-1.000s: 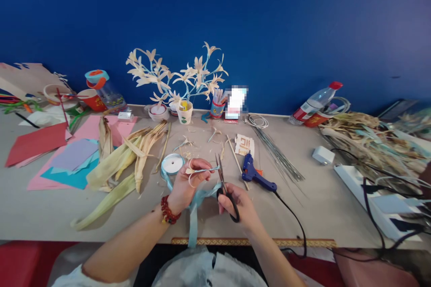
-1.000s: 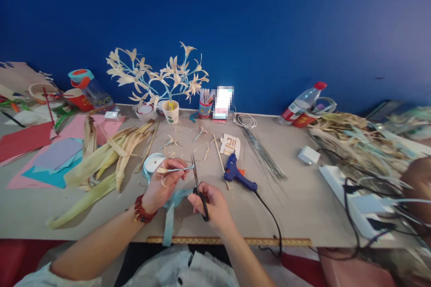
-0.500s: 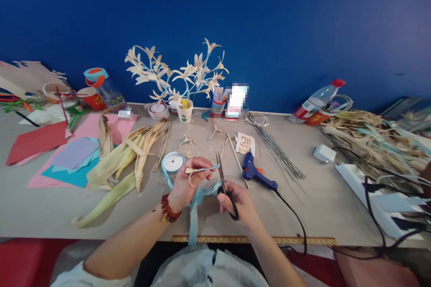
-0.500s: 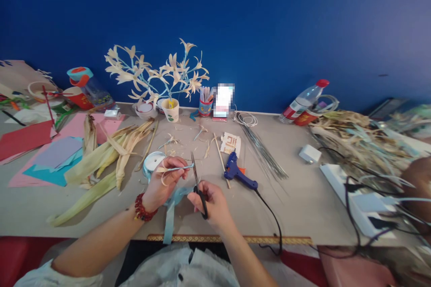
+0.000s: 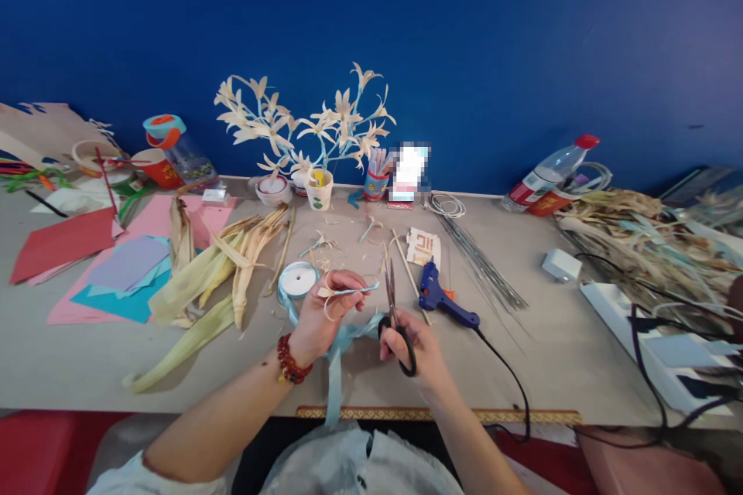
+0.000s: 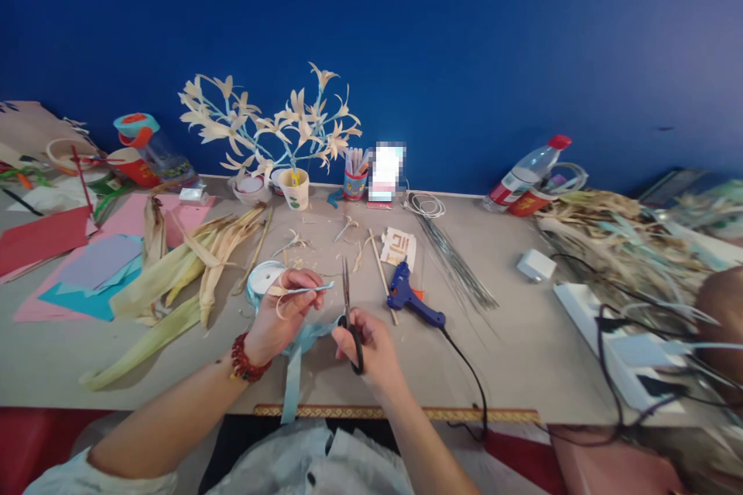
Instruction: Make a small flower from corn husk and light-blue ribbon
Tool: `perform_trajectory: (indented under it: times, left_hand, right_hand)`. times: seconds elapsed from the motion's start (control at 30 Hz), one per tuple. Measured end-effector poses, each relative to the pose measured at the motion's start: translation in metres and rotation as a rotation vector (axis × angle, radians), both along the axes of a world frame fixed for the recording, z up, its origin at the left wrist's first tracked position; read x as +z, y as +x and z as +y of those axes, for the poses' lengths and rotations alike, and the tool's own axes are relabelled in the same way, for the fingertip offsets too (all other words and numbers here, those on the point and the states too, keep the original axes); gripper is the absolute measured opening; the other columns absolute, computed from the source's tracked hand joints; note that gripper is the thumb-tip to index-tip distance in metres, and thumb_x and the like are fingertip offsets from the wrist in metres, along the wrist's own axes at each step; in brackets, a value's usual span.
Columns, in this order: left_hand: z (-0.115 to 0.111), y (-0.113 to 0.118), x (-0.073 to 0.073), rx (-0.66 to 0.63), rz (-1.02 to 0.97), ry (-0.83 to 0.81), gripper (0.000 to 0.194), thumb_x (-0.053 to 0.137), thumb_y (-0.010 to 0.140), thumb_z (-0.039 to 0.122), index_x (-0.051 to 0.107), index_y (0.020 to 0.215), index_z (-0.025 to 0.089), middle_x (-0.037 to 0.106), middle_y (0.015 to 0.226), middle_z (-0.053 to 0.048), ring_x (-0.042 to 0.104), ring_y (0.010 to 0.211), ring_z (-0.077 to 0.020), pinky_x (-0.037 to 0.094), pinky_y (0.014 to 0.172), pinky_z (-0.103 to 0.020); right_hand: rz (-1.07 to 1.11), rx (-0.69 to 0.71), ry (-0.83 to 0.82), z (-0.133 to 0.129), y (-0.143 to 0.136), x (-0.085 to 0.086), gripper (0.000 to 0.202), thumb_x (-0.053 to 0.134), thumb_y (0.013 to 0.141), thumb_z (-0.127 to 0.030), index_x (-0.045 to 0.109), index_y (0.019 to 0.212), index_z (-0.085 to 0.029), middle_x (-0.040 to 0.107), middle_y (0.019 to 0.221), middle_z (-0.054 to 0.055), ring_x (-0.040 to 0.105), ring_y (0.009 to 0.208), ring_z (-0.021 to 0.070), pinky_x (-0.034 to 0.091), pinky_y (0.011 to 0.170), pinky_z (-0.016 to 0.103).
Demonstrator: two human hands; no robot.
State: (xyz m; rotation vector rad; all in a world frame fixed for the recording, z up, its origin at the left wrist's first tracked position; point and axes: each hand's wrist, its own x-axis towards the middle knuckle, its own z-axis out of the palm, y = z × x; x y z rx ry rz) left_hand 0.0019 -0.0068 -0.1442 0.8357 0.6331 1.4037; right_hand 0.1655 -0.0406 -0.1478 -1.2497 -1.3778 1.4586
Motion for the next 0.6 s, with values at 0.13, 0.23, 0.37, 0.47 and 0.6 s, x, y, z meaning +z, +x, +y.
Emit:
perform_trajectory:
  times: [0.13,0.23,0.37,0.47,0.6]
  left_hand:
    - [0.002,-0.001,0.0,0.005,0.004,-0.05,0.009,0.072,0.073,0.018,0.064,0.077,0.016,0.061,0.085,-0.001,0.056,0.064,-0.0093,0.045,0.064,-0.025]
    - [0.005,-0.002,-0.002,0.002,-0.025,-0.098,0.01,0.073,0.073,0.019,0.064,0.076,0.015,0.06,0.087,-0.001,0.054,0.062,-0.0079,0.044,0.063,-0.024]
    - [0.007,-0.002,-0.005,-0.022,-0.069,-0.158,0.014,0.075,0.071,0.021,0.063,0.077,0.016,0.062,0.086,-0.001,0.053,0.059,-0.007,0.042,0.06,-0.023]
    - [0.007,-0.002,-0.006,-0.041,-0.099,-0.209,0.014,0.075,0.071,0.021,0.062,0.075,0.016,0.063,0.083,0.0,0.052,0.059,-0.0066,0.042,0.059,-0.023]
    - [0.007,-0.001,-0.006,-0.068,-0.169,-0.249,0.015,0.075,0.072,0.019,0.06,0.072,0.016,0.063,0.08,0.0,0.052,0.06,-0.006,0.042,0.06,-0.022]
  right_hand:
    - [-0.156,0.019,0.034,0.007,0.014,0.004,0.045,0.059,0.077,-0.063,0.045,0.067,-0.021,0.055,0.06,0.0,0.051,0.058,0.015,0.038,0.054,0.025]
    - [-0.503,-0.017,0.125,0.008,0.032,0.006,0.042,0.062,0.076,-0.06,0.048,0.071,-0.021,0.053,0.06,-0.001,0.047,0.053,0.0145,0.034,0.05,0.025]
    - [-1.003,-0.002,0.219,0.001,0.053,0.006,0.037,0.061,0.078,-0.058,0.054,0.075,-0.022,0.058,0.06,0.001,0.052,0.052,0.0178,0.033,0.049,0.026]
    - [-1.16,0.041,0.301,-0.005,0.063,0.007,0.038,0.061,0.077,-0.06,0.058,0.082,-0.022,0.067,0.076,0.005,0.061,0.065,0.0225,0.038,0.054,0.029]
    - [-1.264,0.097,0.407,-0.009,0.07,0.008,0.036,0.061,0.079,-0.058,0.061,0.087,-0.023,0.067,0.098,0.007,0.065,0.086,0.0254,0.042,0.061,0.03]
